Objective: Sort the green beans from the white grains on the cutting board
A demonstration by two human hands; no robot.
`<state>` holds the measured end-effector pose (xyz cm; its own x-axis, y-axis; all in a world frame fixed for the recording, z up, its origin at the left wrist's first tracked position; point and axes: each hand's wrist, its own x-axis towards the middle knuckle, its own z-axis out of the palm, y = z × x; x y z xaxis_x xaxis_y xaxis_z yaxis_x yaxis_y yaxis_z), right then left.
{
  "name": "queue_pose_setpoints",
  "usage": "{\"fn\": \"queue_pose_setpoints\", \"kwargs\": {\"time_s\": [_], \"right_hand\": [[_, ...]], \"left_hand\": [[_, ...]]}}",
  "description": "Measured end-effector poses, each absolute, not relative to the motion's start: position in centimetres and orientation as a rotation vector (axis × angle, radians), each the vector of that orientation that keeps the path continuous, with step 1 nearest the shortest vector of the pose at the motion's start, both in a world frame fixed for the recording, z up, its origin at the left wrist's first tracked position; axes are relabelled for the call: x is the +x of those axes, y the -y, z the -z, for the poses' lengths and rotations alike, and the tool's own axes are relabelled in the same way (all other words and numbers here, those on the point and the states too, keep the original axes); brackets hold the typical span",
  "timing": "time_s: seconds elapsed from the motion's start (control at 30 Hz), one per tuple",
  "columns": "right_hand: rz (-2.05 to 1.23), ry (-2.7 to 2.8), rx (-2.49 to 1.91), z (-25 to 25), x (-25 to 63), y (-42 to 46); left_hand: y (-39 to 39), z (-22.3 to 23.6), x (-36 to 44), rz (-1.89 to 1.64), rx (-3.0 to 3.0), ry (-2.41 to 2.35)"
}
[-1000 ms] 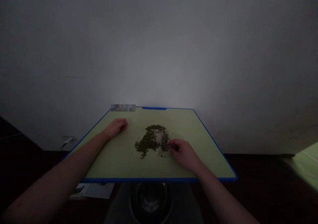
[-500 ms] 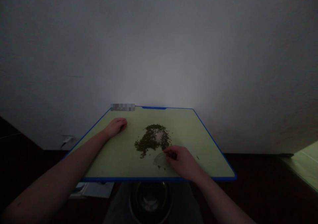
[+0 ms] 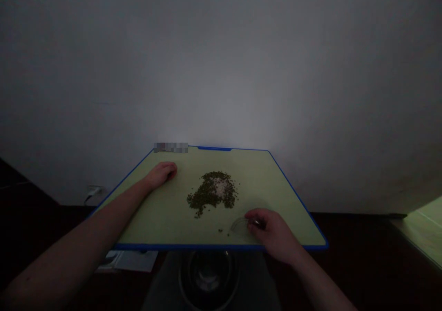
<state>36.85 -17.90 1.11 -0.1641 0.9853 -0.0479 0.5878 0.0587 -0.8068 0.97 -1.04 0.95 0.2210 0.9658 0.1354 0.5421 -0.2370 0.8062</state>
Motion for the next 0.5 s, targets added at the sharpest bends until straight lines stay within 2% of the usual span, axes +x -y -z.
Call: {"fn": "queue_pose_setpoints", "kwargs": {"time_s": [0.5], "right_hand": [[-1.049, 1.837, -1.534, -1.9, 34.0, 18.8]], "left_hand": [[0.8, -0.8, 0.8, -0.854, 1.872, -1.394]]}}
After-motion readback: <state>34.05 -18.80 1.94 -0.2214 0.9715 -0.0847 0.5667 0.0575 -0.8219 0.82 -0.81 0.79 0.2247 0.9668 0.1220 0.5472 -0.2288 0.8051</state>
